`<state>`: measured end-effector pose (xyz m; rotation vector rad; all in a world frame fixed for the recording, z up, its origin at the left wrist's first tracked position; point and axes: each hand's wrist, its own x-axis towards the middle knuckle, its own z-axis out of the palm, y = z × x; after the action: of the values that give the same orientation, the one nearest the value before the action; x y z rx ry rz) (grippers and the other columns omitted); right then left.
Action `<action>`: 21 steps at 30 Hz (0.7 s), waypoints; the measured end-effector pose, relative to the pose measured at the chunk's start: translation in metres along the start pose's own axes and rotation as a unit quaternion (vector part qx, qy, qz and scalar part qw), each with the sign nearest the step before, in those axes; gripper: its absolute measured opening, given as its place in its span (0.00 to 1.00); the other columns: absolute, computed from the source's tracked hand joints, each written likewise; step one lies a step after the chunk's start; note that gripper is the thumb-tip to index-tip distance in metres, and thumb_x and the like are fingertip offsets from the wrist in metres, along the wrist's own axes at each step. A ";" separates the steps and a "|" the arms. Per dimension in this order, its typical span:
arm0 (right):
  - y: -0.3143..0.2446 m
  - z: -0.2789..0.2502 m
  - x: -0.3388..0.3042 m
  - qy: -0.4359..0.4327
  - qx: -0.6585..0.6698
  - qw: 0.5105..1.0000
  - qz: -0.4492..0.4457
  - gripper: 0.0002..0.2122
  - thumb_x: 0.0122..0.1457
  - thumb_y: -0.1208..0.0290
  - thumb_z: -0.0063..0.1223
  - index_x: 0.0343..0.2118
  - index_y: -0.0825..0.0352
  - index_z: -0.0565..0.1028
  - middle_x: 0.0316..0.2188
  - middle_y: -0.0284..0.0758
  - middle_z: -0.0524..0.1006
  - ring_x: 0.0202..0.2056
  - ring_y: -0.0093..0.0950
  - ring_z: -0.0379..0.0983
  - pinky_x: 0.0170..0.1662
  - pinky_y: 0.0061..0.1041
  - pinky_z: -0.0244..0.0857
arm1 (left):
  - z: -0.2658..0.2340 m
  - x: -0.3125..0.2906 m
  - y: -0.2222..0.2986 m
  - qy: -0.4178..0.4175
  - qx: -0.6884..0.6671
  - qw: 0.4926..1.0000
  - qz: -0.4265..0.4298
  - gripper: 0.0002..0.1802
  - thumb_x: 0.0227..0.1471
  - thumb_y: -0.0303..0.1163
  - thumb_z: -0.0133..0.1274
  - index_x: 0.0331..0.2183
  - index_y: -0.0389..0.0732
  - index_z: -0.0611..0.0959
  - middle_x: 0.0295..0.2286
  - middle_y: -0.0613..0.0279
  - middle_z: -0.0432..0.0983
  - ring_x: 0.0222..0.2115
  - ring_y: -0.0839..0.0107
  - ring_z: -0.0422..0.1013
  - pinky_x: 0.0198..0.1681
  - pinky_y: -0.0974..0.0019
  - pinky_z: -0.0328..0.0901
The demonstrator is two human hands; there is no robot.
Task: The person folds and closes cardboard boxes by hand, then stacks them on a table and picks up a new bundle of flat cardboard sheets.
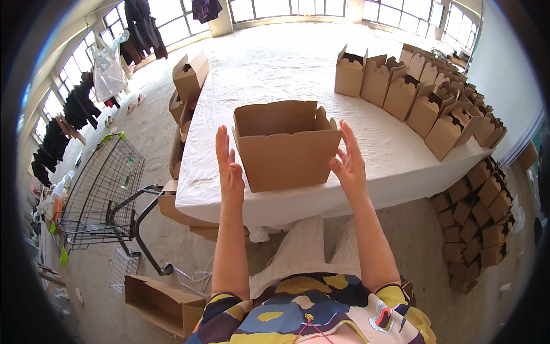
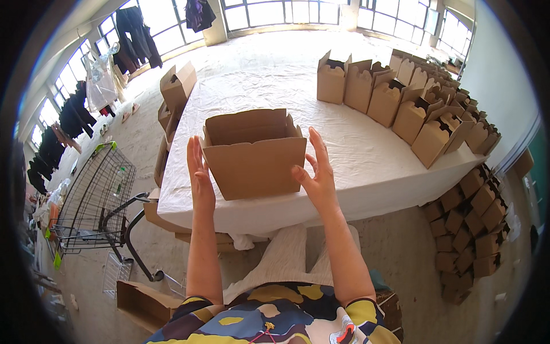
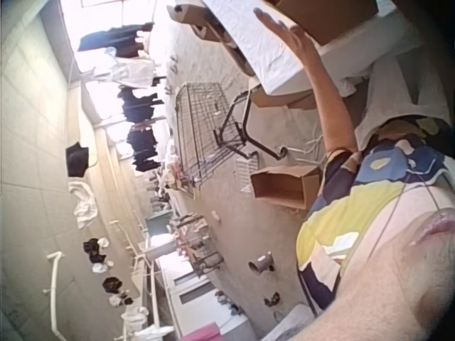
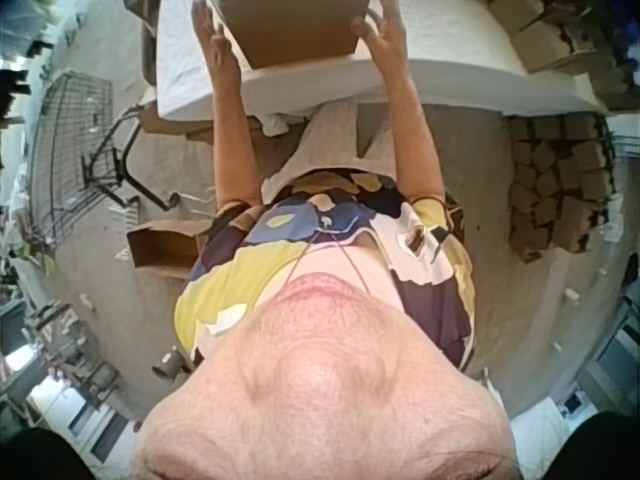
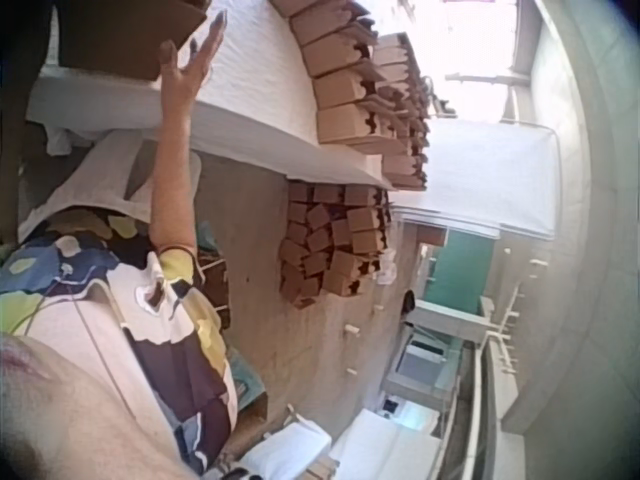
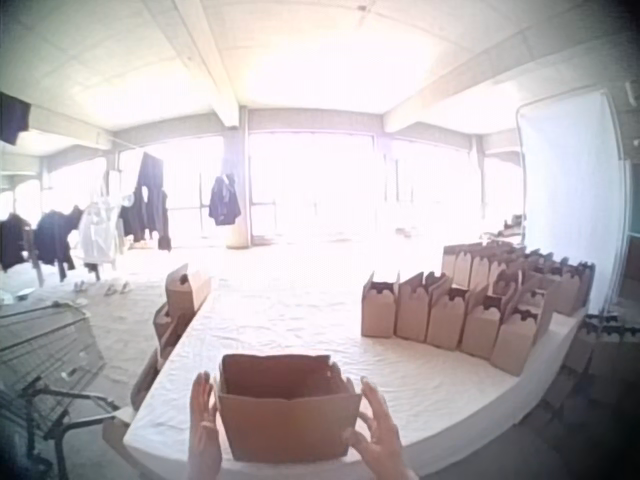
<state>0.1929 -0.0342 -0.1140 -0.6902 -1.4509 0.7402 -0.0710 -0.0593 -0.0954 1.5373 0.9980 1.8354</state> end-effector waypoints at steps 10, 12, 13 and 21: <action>-0.025 0.015 0.004 -0.003 -0.014 1.000 -0.024 0.35 0.66 0.48 0.50 0.68 0.68 0.58 0.68 0.41 0.60 0.68 0.35 0.56 0.67 0.35 0.53 | 0.001 0.009 0.008 -0.014 0.018 0.999 0.037 0.70 0.39 0.84 0.44 0.69 0.44 0.51 0.69 0.52 0.45 0.68 0.54 0.47 0.68 0.52 0.51; -0.024 0.018 0.005 0.010 0.009 1.000 -0.012 0.34 0.67 0.48 0.49 0.67 0.69 0.59 0.68 0.41 0.61 0.68 0.35 0.56 0.67 0.34 0.53 | 0.001 0.015 0.009 -0.022 -0.026 0.999 0.006 0.70 0.38 0.85 0.42 0.69 0.45 0.50 0.68 0.50 0.45 0.68 0.54 0.46 0.68 0.51 0.51; -0.024 0.020 0.005 0.016 0.020 1.000 -0.006 0.34 0.67 0.48 0.48 0.67 0.69 0.59 0.67 0.41 0.61 0.68 0.35 0.57 0.67 0.34 0.53 | 0.002 0.017 0.009 -0.026 -0.048 0.998 -0.010 0.70 0.38 0.85 0.41 0.69 0.45 0.50 0.68 0.49 0.45 0.69 0.53 0.46 0.68 0.50 0.50; -0.020 0.029 0.018 0.037 -0.011 0.999 0.008 0.30 0.70 0.51 0.44 0.68 0.67 0.59 0.67 0.38 0.61 0.68 0.31 0.55 0.69 0.33 0.48 | 0.021 0.015 0.009 -0.062 -0.047 0.997 -0.014 0.72 0.36 0.83 0.51 0.68 0.41 0.52 0.67 0.52 0.50 0.68 0.57 0.48 0.68 0.51 0.50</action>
<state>0.1645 -0.0333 -0.0870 -0.7401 -1.3902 0.7051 -0.0525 -0.0485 -0.0777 1.5525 0.8591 1.7194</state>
